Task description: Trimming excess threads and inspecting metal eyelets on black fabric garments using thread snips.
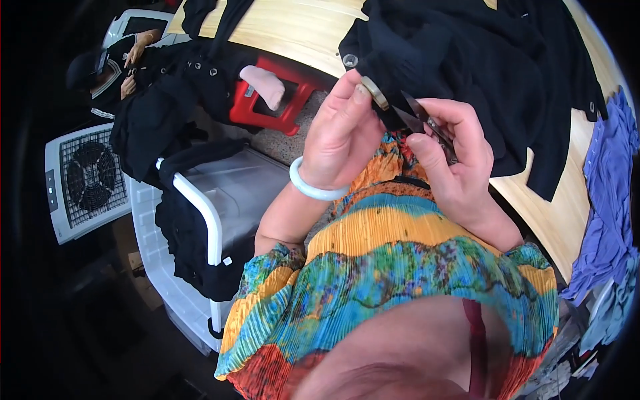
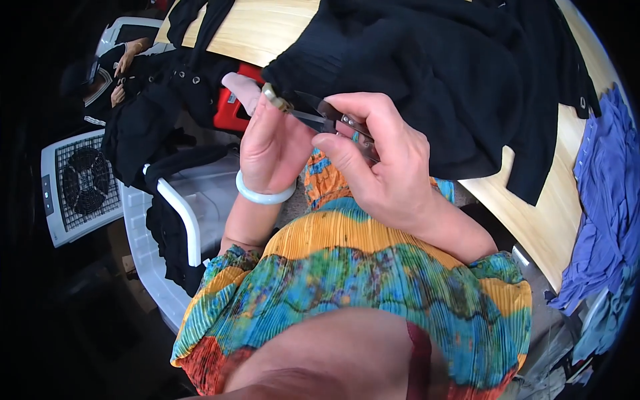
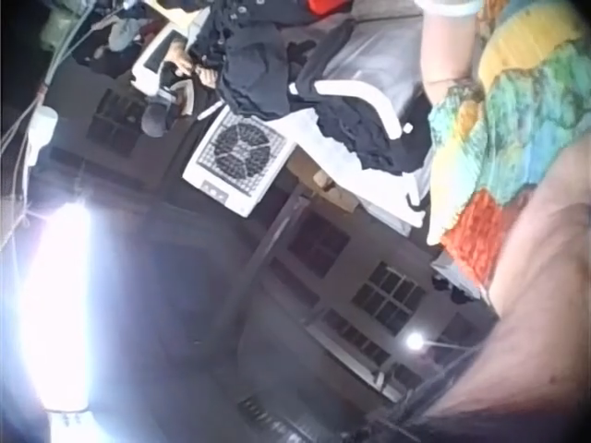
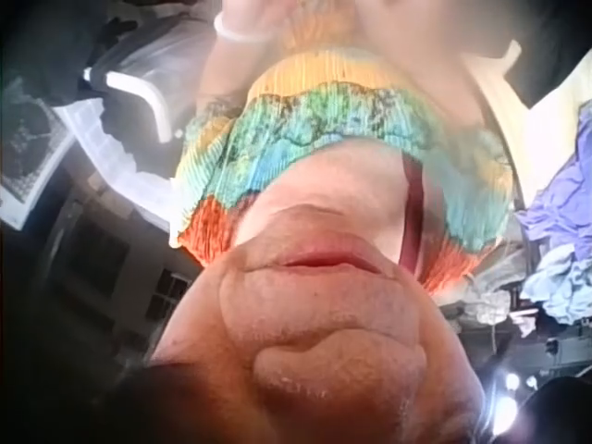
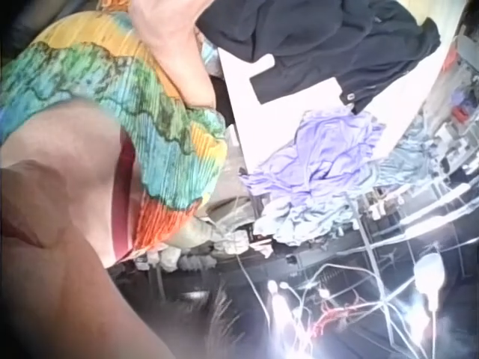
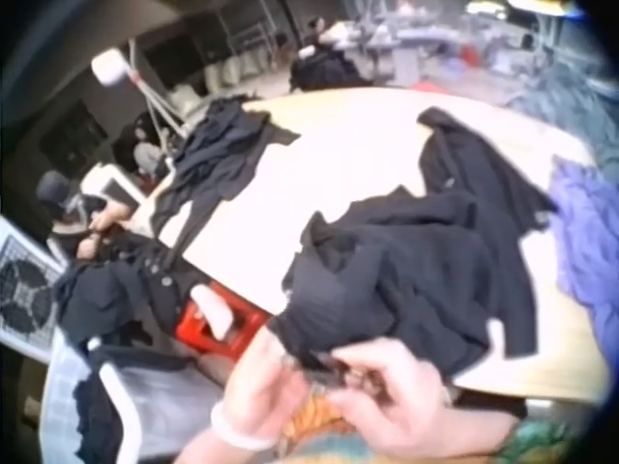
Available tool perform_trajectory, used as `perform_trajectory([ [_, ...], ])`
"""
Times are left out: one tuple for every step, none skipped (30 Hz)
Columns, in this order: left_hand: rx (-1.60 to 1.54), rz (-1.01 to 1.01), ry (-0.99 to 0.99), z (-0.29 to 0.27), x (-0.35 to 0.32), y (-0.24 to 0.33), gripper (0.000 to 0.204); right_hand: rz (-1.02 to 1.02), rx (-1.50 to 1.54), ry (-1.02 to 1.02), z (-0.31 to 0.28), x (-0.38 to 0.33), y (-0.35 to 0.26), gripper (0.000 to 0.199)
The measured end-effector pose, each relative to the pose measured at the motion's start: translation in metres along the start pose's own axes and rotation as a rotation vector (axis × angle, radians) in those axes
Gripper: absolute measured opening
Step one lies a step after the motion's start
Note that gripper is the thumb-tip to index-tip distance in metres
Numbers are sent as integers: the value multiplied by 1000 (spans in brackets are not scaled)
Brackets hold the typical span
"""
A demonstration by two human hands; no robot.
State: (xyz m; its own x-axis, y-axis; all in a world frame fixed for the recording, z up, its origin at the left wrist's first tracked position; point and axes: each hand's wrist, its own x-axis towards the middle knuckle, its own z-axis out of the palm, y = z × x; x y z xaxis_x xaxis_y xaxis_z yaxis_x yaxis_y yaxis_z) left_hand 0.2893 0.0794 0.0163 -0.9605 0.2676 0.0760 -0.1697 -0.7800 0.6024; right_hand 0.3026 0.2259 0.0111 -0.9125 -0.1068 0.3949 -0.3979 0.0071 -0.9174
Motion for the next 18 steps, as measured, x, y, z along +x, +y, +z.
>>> perform_trajectory([
  [3,-4,3,-1,-2,0,28,3,3,3,1,0,-1,27],
  [108,22,-40,-3,-4,0,31,-23,-11,10,1,0,-1,27],
  [213,47,-84,-5,-6,-1,35,-48,-26,19,2,0,-2,27],
  [219,49,-77,-9,-9,-2,35,-47,-17,15,2,1,-4,27],
  [116,24,-49,-12,-12,-3,34,-71,-60,8,3,1,-6,28],
  [12,-1,-20,-14,-15,-3,34,-96,-102,0,3,2,-7,28],
  [13,-5,-18,-12,-15,-4,34,-92,-101,3,3,3,-7,28],
  [9,-45,8,-8,-14,-4,31,-100,-128,6,2,3,-7,29],
  [5,-85,34,-6,-14,-3,30,-107,-155,8,2,3,-6,29],
  [6,-91,36,-6,-14,-3,30,-102,-153,11,2,3,-6,29],
  [25,-83,0,-7,-14,-3,30,-112,-145,19,3,4,-6,29],
  [44,-76,-38,-7,-14,-3,30,-121,-138,27,4,4,-6,29],
  [44,-81,-35,-8,-14,-3,30,-116,-137,29,4,5,-5,29],
  [78,-69,-25,-10,-14,-3,30,-125,-139,30,4,6,-4,28],
  [113,-57,-17,-10,-13,-3,30,-135,-142,31,5,6,-3,28],
  [113,-60,-14,-10,-12,-4,30,-132,-141,31,5,7,-1,28],
  [110,-12,-24,-9,-10,-5,30,-148,-154,35,6,7,1,27],
  [108,37,-35,-9,-9,-5,31,-165,-167,38,6,7,3,26],
])
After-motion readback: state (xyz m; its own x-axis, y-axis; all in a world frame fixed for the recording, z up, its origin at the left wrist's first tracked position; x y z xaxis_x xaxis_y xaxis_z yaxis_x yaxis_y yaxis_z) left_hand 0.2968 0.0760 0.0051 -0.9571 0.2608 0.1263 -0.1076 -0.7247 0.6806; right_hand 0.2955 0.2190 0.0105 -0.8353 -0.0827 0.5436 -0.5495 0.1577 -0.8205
